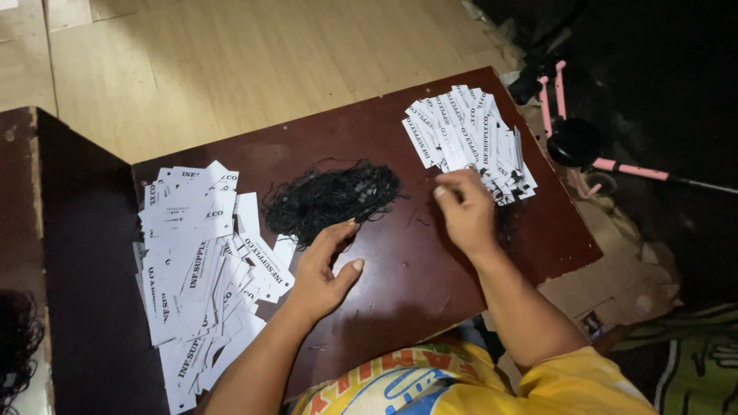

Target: The person sits at a table and repeatedly picks up small white paper tags and black cables. They insert the tags into the cables and place the assembled items into a growing pile on the right side of the table.

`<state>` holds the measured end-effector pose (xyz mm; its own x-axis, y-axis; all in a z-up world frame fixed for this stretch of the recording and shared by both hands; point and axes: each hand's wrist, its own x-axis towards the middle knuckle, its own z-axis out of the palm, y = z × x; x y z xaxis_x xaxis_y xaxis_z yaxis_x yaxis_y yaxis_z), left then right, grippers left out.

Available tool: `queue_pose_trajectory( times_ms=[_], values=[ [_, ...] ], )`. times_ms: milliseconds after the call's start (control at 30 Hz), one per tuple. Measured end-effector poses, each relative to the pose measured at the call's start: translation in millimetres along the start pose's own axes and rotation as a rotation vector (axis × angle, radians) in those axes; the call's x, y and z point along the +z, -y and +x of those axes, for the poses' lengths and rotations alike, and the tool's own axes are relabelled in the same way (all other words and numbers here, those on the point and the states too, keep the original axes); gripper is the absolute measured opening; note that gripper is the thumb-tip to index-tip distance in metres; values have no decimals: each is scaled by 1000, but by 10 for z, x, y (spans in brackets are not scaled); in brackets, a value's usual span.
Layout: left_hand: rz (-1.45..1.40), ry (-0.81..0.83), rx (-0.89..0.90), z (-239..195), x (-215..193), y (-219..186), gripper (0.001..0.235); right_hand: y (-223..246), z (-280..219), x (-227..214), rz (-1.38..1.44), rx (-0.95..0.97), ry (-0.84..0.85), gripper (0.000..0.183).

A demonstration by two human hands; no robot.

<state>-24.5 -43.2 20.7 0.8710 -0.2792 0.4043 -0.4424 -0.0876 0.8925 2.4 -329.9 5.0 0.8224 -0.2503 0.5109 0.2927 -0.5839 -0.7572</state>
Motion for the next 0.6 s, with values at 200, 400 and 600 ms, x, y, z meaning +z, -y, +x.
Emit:
queue_pose_trajectory(
  times_ms=[200, 400, 600],
  values=[
    [22, -78, 28, 25, -101, 105, 44, 318, -49, 111, -141, 6, 405, 20],
    [46, -90, -36, 13, -93, 144, 39, 273, 26, 258, -289, -150, 552, 20],
    [112, -78, -70, -5, -36, 209, 35, 226, 26, 326, -326, -220, 558, 15]
  ],
)
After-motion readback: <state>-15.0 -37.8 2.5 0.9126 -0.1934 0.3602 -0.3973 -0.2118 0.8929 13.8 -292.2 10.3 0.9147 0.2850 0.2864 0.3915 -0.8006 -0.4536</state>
